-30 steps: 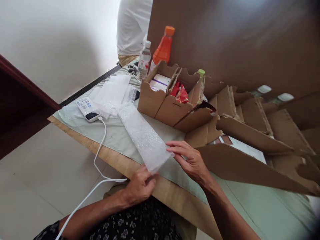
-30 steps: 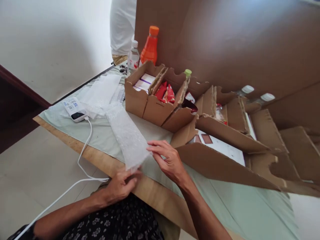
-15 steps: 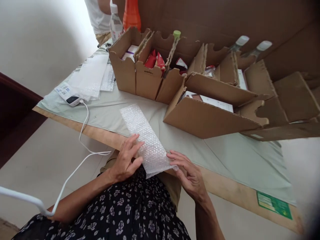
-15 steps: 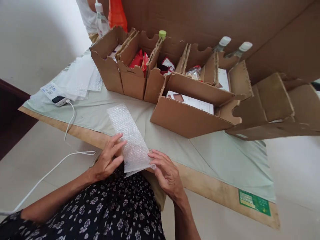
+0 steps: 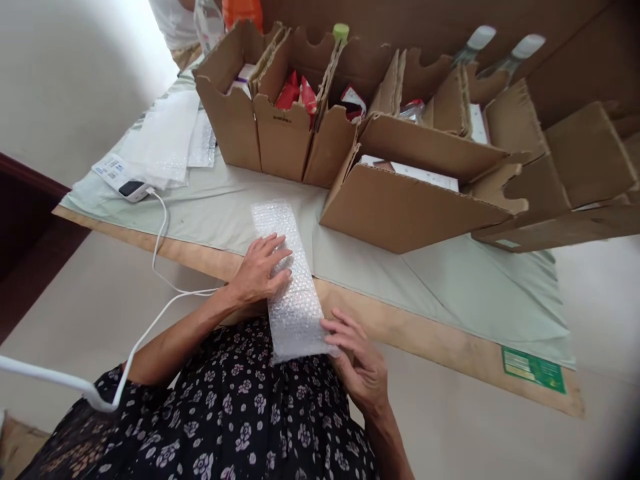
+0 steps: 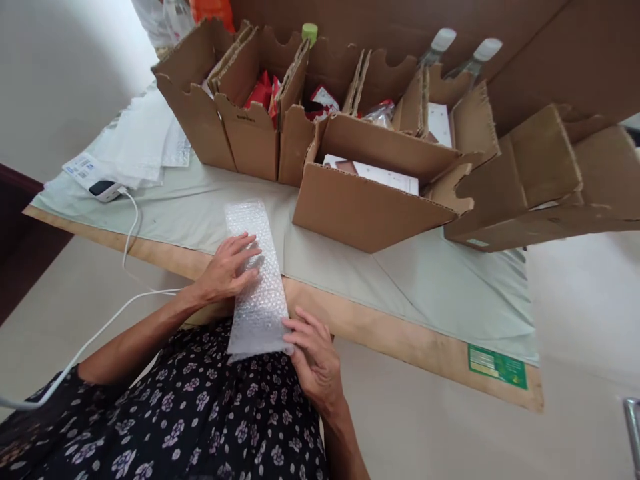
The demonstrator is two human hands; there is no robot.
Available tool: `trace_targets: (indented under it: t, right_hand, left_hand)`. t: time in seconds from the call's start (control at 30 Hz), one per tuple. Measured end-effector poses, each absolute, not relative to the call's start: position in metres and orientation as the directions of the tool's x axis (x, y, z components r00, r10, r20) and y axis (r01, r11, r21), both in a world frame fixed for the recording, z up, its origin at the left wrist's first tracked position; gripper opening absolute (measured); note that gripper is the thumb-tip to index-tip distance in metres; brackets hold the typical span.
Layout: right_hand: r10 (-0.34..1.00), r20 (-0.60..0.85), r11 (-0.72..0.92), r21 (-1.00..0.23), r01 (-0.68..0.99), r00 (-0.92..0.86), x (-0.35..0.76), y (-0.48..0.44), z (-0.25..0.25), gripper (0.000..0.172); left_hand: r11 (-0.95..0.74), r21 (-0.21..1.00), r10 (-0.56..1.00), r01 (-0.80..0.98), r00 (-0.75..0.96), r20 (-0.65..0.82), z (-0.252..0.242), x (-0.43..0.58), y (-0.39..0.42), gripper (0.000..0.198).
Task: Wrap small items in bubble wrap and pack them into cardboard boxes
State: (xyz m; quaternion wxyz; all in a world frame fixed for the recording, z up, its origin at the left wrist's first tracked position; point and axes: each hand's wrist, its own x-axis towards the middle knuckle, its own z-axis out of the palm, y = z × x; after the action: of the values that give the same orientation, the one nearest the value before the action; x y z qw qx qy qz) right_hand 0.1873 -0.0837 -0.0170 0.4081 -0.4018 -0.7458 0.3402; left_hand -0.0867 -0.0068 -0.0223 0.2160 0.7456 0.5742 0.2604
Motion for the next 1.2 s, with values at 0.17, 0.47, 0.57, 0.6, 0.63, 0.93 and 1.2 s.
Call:
trace_targets:
  t: [0.17,0.47,0.57,0.6,0.63,0.93,1.2]
  right_hand:
    - [0.901,0.323,0.406,-0.864,0.297,-0.291,0.151,-0.045,0.009,0.012]
    - [0.952,0.16,0.291,-0.73,0.618,-0.26,0.087,0.042,-0.035,0.024]
    - [0.934,0.269,0.355,-0.644,0.678,-0.234,0.093,0.036,-0.04,0.03]
    - [0.916,0.324,0.393,-0.614,0.685,-0.236,0.099,0.03,-0.038,0.03]
    - [0.89,0.373,0.443,-0.581,0.683,-0.261,0.105,0.022,-0.035,0.028]
    - [0.662,0.188,0.733,-0.363,0.575,-0.725,0.138,-0.008,-0.028,0.047]
    - [0.689,0.19,0.67,-0.535,0.514,-0.699,0.126,0.009,-0.023,0.033]
  left_hand:
    - [-0.006,0.99,0.989,0.138,0.147,-0.014,-0.014,-0.107,-0.052,0.055]
    - [0.139,0.956,0.975,0.26,-0.203,-0.087,-0.024,-0.084,-0.045,0.068]
    - [0.177,0.847,0.971,0.501,-0.231,-0.067,-0.023,-0.086,-0.031,0.068]
    - [0.191,0.808,0.971,0.557,-0.228,-0.073,-0.022,-0.087,-0.028,0.069]
    - [0.203,0.772,0.971,0.602,-0.224,-0.08,-0.022,-0.089,-0.026,0.071]
    - [0.227,0.528,0.974,0.818,-0.181,-0.139,-0.018,-0.088,-0.01,0.07]
    - [-0.287,0.569,0.943,0.771,0.124,0.309,-0.002,-0.099,-0.052,0.048]
